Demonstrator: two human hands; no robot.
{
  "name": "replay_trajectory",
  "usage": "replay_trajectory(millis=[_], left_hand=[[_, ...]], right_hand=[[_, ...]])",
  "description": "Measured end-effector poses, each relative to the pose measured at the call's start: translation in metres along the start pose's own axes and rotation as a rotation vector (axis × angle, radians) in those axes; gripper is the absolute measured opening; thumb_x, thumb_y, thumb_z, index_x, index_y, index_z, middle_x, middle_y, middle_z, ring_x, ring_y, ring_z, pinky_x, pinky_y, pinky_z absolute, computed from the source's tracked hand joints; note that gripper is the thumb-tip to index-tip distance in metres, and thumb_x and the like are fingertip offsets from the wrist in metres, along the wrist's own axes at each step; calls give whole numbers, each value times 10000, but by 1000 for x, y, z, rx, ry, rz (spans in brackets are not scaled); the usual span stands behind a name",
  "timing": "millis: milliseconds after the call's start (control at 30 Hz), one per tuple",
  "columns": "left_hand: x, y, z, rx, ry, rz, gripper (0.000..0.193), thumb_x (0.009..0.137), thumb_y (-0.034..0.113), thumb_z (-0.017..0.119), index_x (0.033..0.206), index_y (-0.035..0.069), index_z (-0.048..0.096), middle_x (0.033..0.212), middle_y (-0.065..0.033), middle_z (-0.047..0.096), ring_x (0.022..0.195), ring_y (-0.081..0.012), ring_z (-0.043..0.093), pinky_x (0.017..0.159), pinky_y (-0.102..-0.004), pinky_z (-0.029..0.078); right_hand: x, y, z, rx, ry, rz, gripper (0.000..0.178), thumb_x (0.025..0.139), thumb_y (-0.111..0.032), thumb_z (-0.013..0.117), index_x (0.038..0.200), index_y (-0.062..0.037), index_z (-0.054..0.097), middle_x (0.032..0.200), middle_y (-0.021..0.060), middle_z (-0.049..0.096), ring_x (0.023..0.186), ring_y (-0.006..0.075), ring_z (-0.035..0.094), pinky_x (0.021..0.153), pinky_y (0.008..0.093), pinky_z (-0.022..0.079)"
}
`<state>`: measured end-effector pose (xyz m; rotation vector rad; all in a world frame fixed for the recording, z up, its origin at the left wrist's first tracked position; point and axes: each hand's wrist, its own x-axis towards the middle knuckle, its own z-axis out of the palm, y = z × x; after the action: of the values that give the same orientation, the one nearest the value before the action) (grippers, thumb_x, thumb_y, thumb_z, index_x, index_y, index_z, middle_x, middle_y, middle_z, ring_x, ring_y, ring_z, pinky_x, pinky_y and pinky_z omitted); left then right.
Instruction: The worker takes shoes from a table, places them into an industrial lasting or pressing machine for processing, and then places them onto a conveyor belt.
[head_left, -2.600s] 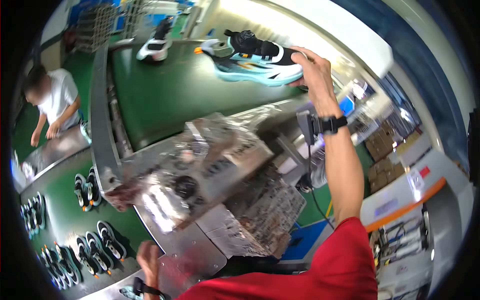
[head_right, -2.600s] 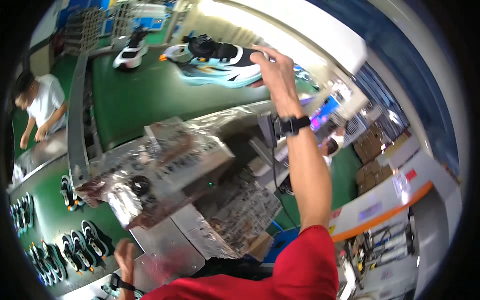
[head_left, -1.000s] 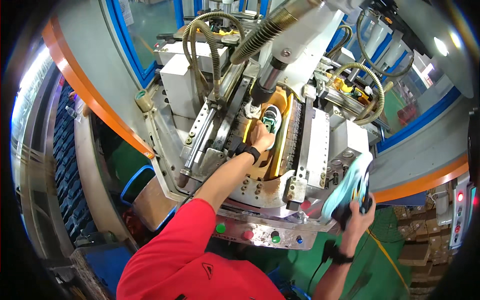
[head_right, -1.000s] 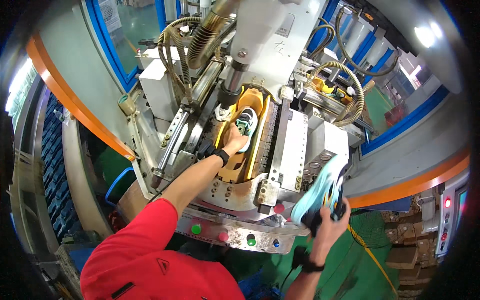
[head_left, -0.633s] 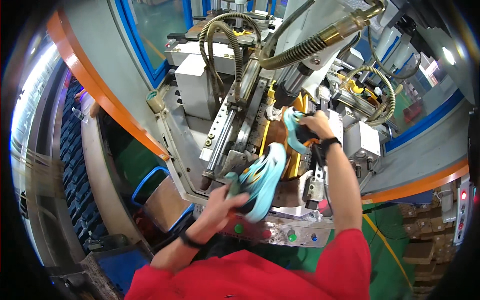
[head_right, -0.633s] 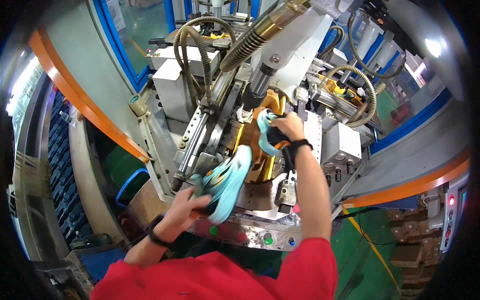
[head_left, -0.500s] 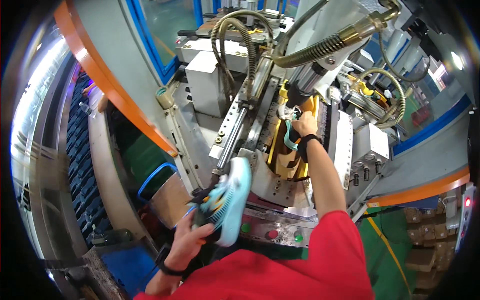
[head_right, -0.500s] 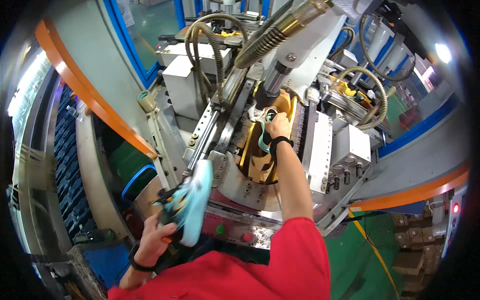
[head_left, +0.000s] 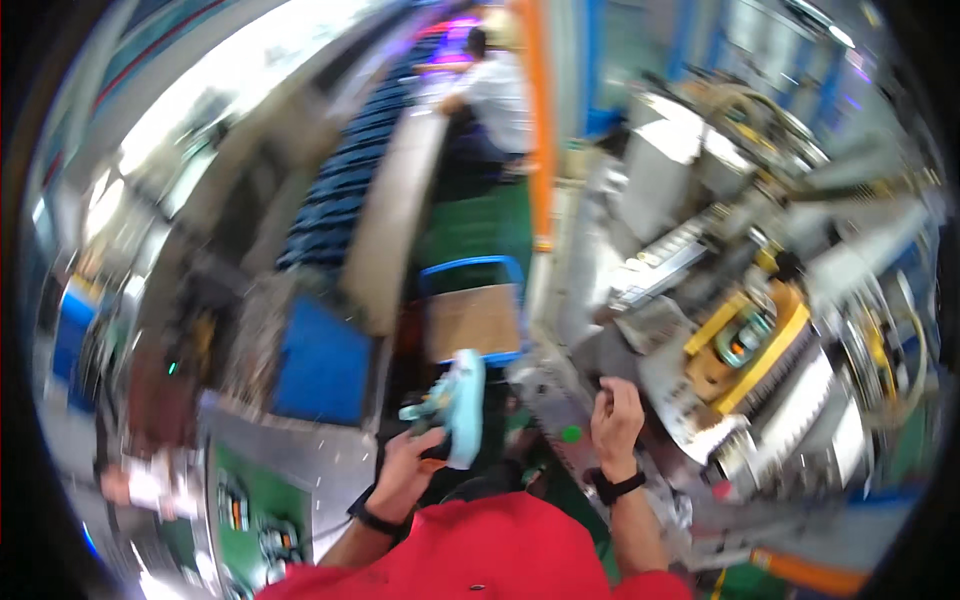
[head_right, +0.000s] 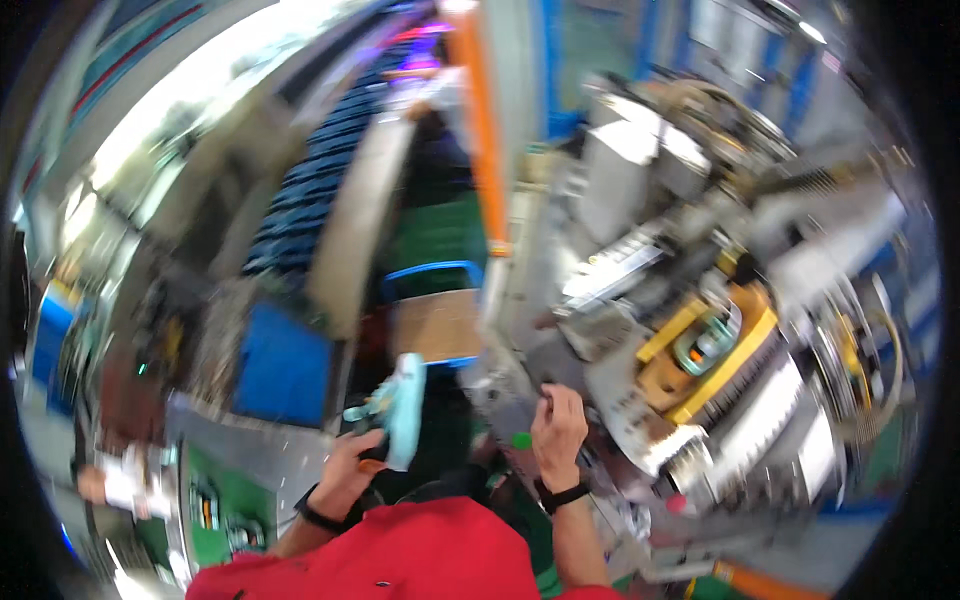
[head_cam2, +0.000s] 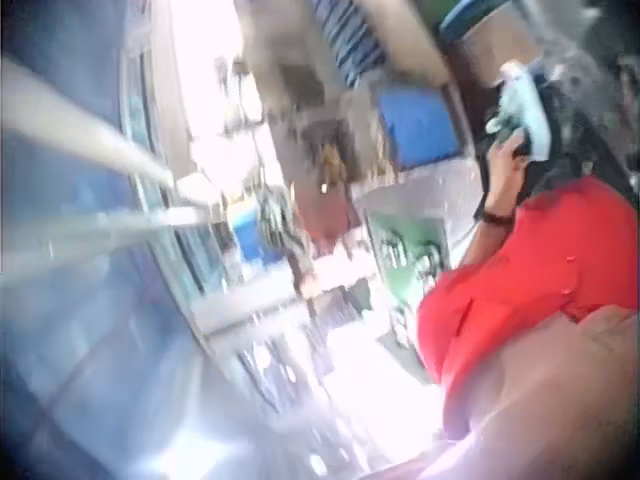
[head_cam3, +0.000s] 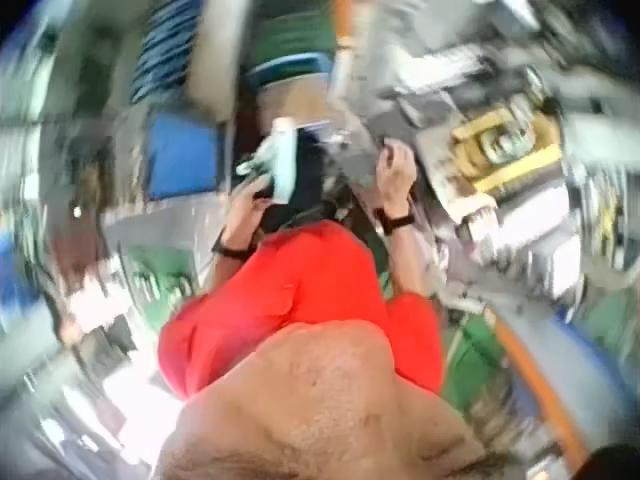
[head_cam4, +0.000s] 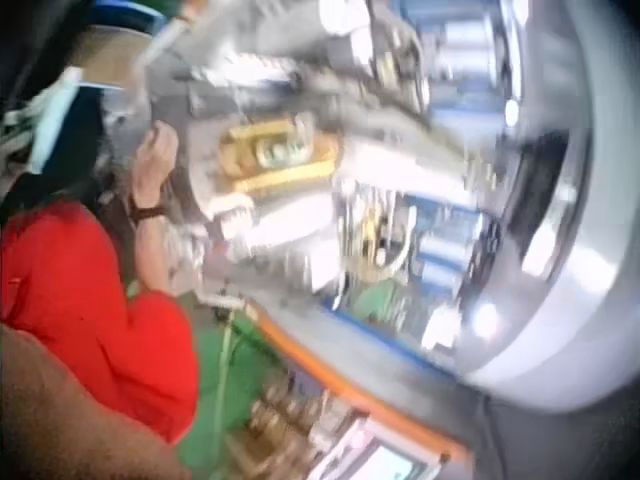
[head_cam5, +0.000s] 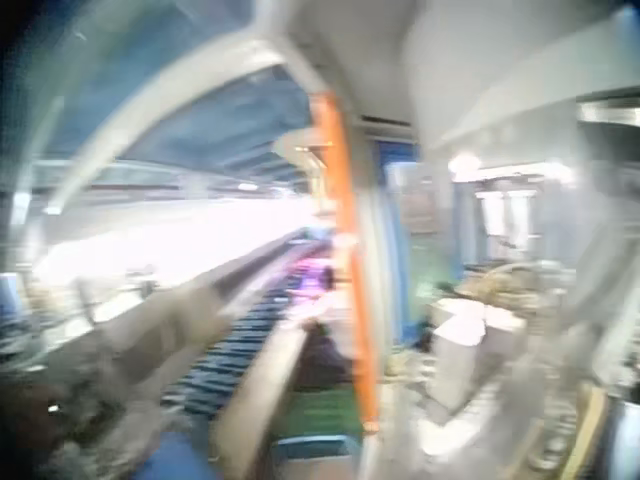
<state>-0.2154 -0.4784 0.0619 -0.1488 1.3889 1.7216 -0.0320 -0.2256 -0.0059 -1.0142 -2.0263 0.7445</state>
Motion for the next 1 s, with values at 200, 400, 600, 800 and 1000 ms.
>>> replay_trajectory(millis=[200, 400, 600, 800, 1000], left_hand=[[-57, -18, -15, -153, 97, -63, 240, 878, 58, 682, 1074, -58, 608, 960, -58, 640, 851, -131, 622, 740, -292, 511], [-88, -49, -107, -256, 351, 15, 235, 868, 86, 702, 1057, -29, 624, 937, -46, 656, 824, -149, 637, 733, -305, 533], [-105, -56, -227, -461, 783, 43, 218, 808, 68, 744, 936, -71, 636, 874, -143, 653, 739, -281, 664, 618, -422, 583], [-65, -115, -439, -641, 969, 310, 229, 765, 74, 760, 921, -60, 659, 860, -153, 675, 688, -314, 672, 583, -440, 571], [-84, -44, -595, -643, 1128, 392, 369, 732, 116, 722, 984, -81, 539, 832, -146, 628, 661, -257, 625, 551, -399, 508]], right_hand=[[-74, 115, 103, -220, -291, -86, 183, 806, -67, 602, 986, -53, 629, 1018, 177, 591, 967, 376, 572, 834, 454, 474], [-64, 101, 109, -192, -275, -94, 144, 825, -78, 589, 939, 7, 606, 967, 199, 582, 940, 378, 562, 825, 446, 454], [13, -32, 136, 55, -149, -360, 115, 897, -59, 582, 972, 24, 610, 800, 96, 563, 696, 195, 522, 603, 309, 441], [69, -373, 196, 290, -293, -946, 167, 853, 9, 618, 1021, 1, 625, 944, 115, 643, 783, 227, 598, 731, 334, 491], [30, -676, 277, 83, -210, -1693, 422, 723, 88, 664, 1135, 7, 623, 1136, 148, 645, 1081, 339, 600, 966, 421, 453]])
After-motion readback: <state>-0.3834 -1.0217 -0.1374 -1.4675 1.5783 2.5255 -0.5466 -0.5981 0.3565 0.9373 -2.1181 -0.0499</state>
